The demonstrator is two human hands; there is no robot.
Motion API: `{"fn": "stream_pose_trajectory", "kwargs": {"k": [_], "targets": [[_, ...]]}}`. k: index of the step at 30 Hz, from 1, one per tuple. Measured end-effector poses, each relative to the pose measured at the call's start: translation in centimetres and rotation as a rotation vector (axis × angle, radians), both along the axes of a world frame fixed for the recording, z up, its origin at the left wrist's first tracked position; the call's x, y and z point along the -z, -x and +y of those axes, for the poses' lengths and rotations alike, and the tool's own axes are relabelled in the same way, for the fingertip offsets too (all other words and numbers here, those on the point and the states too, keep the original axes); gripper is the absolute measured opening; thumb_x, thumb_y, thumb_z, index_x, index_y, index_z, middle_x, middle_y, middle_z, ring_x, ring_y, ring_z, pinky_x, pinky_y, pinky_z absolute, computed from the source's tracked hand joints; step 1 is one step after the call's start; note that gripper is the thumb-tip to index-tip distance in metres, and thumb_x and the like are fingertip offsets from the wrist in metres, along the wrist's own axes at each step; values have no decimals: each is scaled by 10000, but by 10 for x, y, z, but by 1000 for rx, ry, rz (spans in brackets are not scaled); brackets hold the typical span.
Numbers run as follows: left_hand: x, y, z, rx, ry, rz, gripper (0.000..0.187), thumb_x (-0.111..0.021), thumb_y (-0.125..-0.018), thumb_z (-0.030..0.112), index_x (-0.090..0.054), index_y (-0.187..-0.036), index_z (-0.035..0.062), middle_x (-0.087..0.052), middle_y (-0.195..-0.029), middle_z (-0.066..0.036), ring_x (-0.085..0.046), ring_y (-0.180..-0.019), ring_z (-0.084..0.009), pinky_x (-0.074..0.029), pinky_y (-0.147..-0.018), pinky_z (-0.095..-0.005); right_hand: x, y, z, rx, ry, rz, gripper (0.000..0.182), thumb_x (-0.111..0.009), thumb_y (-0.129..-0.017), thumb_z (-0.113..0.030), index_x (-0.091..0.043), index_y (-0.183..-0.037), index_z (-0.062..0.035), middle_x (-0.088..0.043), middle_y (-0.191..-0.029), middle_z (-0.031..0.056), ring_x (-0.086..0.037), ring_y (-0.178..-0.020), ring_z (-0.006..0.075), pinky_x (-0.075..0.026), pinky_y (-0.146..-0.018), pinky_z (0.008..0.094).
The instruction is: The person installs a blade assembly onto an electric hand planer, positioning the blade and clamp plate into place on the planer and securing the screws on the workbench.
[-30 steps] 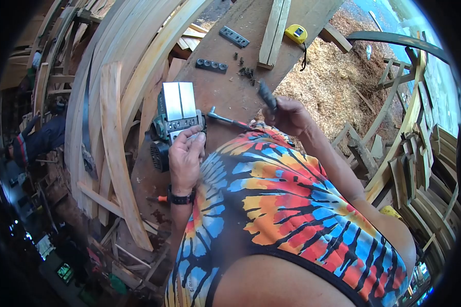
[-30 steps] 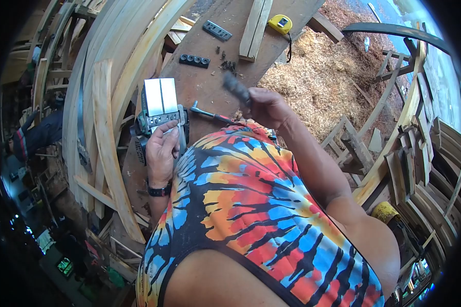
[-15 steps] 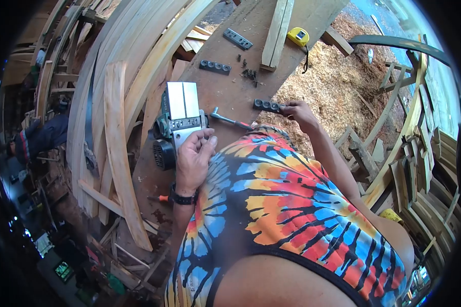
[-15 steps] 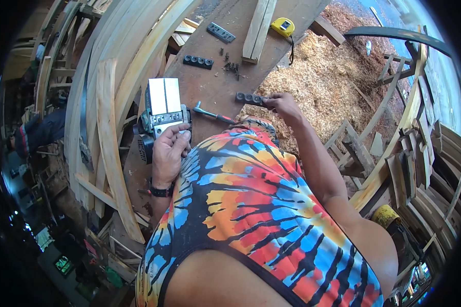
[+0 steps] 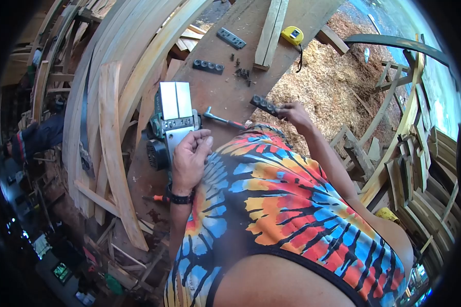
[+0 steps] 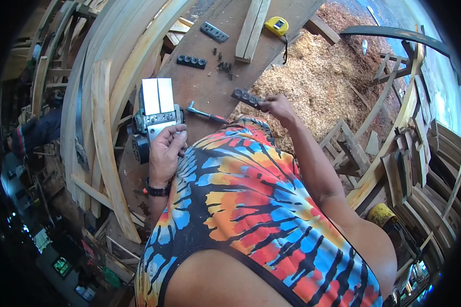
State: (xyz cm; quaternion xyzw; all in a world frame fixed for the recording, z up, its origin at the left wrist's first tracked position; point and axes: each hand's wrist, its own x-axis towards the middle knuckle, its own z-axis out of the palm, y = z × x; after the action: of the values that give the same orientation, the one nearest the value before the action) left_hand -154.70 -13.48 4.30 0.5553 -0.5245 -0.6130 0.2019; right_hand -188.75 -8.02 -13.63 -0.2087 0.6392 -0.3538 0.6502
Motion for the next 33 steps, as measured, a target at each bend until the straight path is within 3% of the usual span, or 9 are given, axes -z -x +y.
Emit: {"fn": "stream_pose_trajectory", "kwargs": {"k": [1,5,7,8,11,15,19,23,33], "targets": [[0,2,-1,-6,-6,5,270,-650,-1013,176,-655,-1196,-22,-616,-799,20,-539,-690,-28,-437,-625,-182,6,3,-2,-110,-37,148,170,-716,-940,-191,-718,-955,-22,-730,-888,63,-681,-810,163,-535,-764,316],[-5,4,0,15,40,-32,274,-650,-1013,181,-654,-1201,-19,-617,-799,22,-537,-684,-28,-433,-623,-181,-14,-6,5,192,165,-486,223,-745,-904,-229,-751,-890,-7,-713,-794,66,-639,-739,148,-487,-710,310],[1,3,-2,15,37,-14,286,-677,-987,178,-659,-1184,-29,-645,-816,28,-534,-678,-21,-432,-610,-197,-12,-4,-4,-189,-25,301,215,-724,-900,-197,-762,-868,12,-701,-759,75,-620,-728,142,-478,-687,314],[2,4,-2,15,29,-18,285,-678,-988,178,-659,-1183,-28,-646,-818,25,-535,-682,-21,-432,-611,-196,-3,-4,-6,-223,-66,422,205,-720,-884,-183,-772,-881,14,-701,-756,85,-611,-690,153,-473,-654,319],[-1,3,1,22,28,-25,284,-669,-1002,192,-657,-1193,-17,-632,-817,24,-543,-698,-26,-436,-628,-184,17,5,-2,-9,31,-37,205,-729,-867,-185,-757,-864,19,-702,-757,101,-627,-668,171,-477,-629,331],[1,4,-3,-2,11,-18,274,-677,-993,177,-657,-1175,-27,-649,-843,27,-551,-716,-23,-447,-638,-192,-24,-19,-13,169,-204,-167,203,-689,-886,-158,-706,-819,33,-690,-746,127,-655,-614,210,-552,-616,348],[-3,6,-1,6,25,-13,270,-678,-993,172,-658,-1177,-25,-647,-845,29,-553,-725,-22,-450,-640,-190,-44,-28,-17,160,-275,-415,185,-607,-921,-121,-677,-866,41,-669,-719,147,-659,-603,250,-568,-616,375],[-1,5,1,-4,3,-25,274,-678,-995,175,-659,-1182,-24,-647,-851,30,-552,-729,-19,-449,-637,-186,-46,-35,-18,123,-212,-484,160,-619,-891,-99,-674,-862,48,-672,-747,155,-674,-645,272,-566,-662,396],[4,4,-3,-10,3,-70,300,-652,-1021,241,-676,-1163,-22,-650,-788,8,-536,-648,-28,-438,-599,-191,-65,-45,-19,-67,12,-419,122,-696,-818,-73,-729,-886,23,-701,-798,99,-661,-721,194,-524,-714,316]]}}
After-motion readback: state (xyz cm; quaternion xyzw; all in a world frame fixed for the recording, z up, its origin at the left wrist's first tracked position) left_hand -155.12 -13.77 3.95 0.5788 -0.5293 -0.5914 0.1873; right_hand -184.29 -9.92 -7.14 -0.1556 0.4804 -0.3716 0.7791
